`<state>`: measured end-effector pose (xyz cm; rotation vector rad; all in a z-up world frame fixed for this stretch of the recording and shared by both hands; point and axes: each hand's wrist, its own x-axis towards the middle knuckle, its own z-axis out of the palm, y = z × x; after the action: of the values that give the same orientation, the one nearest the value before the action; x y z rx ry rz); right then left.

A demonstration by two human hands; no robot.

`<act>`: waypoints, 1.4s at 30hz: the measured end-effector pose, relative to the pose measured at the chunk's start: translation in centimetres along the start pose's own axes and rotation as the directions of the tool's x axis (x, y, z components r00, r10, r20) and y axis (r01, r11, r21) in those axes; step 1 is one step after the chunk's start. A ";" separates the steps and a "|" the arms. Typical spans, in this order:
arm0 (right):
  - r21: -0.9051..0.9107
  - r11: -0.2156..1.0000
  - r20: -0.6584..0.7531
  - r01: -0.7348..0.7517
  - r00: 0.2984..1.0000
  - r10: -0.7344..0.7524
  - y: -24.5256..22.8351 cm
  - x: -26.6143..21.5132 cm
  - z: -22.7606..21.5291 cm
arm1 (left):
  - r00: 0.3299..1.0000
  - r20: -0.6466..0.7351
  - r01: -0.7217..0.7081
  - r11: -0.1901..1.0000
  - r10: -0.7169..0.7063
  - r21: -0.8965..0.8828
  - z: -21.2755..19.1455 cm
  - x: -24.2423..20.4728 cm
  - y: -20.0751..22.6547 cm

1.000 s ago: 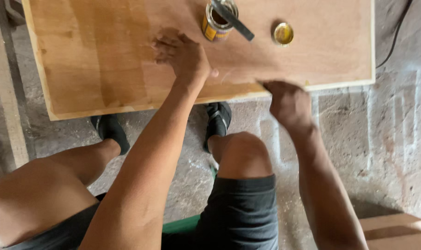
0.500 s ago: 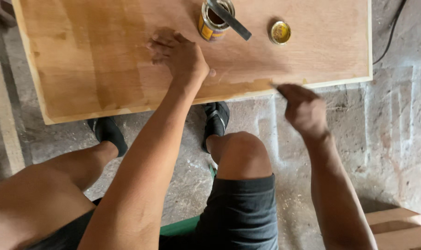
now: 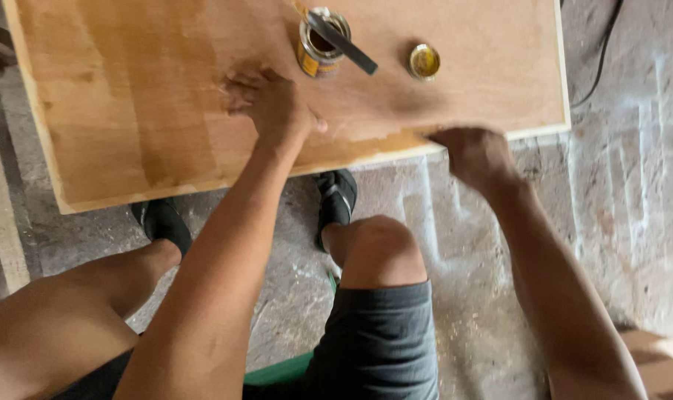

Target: The person applies a liquid stain to a wooden board using a small piece of dark material and a scraper tool, periodically dipping the scraper into a small yellow can of stain to transfer it to the wood surface.

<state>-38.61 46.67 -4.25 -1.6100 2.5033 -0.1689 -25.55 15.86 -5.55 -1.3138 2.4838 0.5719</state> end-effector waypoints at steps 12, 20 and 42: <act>-0.066 0.987 -0.206 0.144 0.966 -0.155 -0.1 -3.0 1.4 | 0.999 0.036 -0.013 1.000 0.014 -0.015 -0.8 -1.0 0.4; -0.045 0.993 -0.404 0.107 0.907 -0.116 0.7 -3.6 3.7 | 1.000 0.024 0.001 1.000 -0.001 -0.003 0.2 -0.3 -0.1; -0.073 0.989 -0.270 0.129 0.952 -0.145 2.7 -1.6 1.1 | 0.997 0.071 0.031 0.999 -0.032 0.017 0.3 -0.4 0.2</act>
<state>-40.17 49.23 -5.73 -1.9027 2.6125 -0.3681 -25.53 16.38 -5.57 -1.3007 2.4011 0.5799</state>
